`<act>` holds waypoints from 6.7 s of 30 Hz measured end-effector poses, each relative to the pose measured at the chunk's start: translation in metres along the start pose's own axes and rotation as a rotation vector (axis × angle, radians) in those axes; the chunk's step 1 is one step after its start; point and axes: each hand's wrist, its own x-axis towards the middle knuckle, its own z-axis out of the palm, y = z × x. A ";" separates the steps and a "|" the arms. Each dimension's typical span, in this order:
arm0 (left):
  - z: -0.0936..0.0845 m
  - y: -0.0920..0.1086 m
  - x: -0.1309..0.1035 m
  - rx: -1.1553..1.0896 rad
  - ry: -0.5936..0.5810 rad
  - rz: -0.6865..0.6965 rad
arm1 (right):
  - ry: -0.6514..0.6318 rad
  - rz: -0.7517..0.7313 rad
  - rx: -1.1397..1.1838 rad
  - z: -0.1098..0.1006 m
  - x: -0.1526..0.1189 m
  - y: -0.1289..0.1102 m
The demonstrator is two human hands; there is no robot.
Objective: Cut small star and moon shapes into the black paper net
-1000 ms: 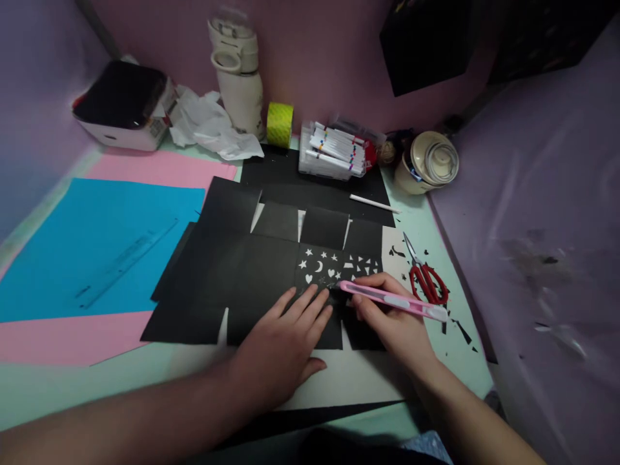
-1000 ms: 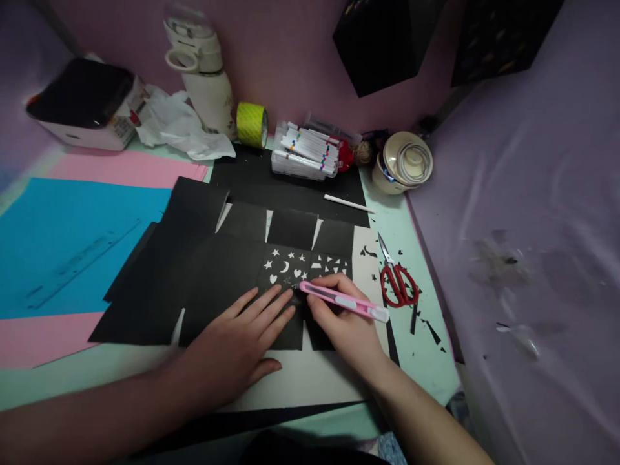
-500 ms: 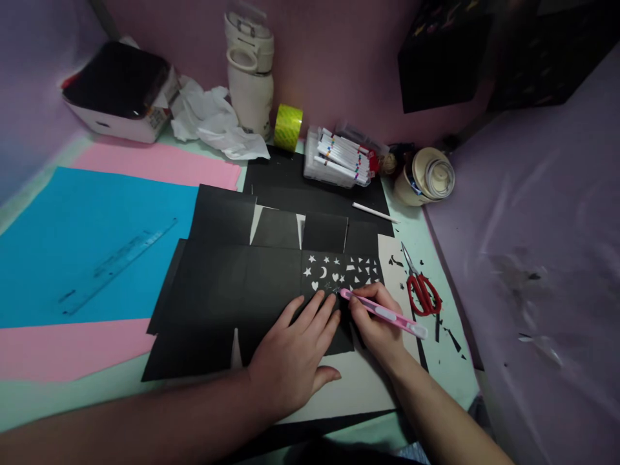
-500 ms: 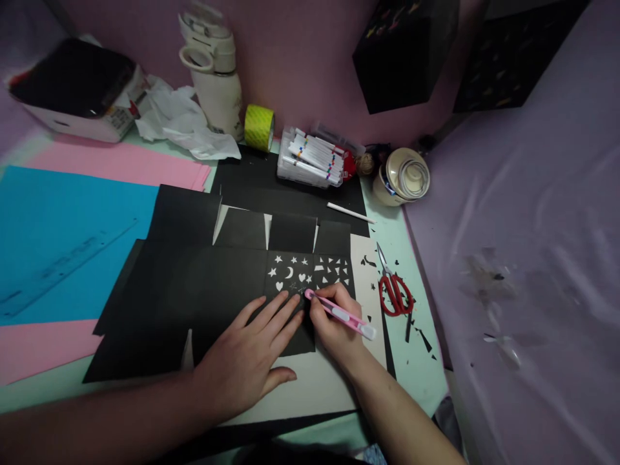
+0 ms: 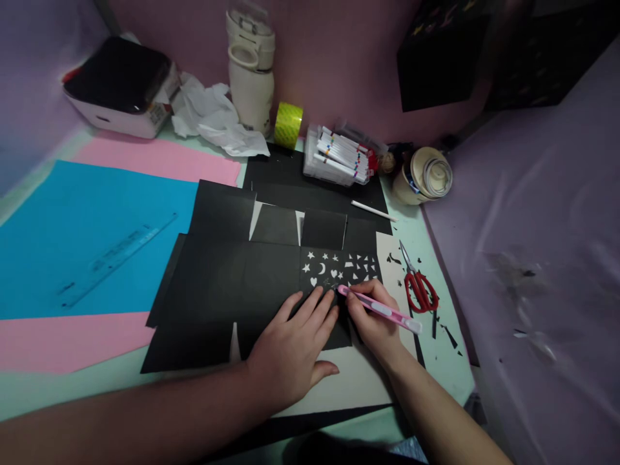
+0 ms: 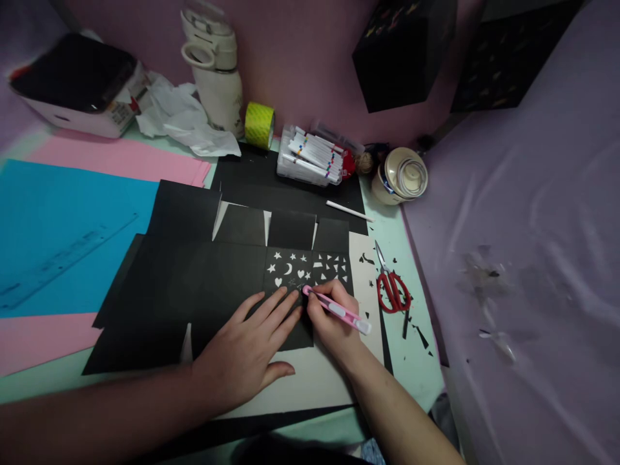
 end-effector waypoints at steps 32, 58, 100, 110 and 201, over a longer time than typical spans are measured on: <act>-0.002 0.001 -0.001 -0.005 -0.016 -0.003 | -0.020 -0.106 -0.037 0.001 -0.004 -0.004; -0.002 0.000 0.000 0.000 -0.010 0.006 | -0.010 -0.121 -0.049 0.002 -0.004 -0.001; -0.001 0.000 0.001 0.026 0.041 0.019 | -0.122 -0.054 0.018 -0.005 -0.001 -0.001; -0.003 -0.001 -0.001 0.019 0.014 0.021 | -0.313 -0.076 0.119 -0.022 0.016 0.004; -0.006 -0.003 0.002 -0.018 0.016 0.066 | -0.469 0.164 0.145 -0.040 0.050 0.011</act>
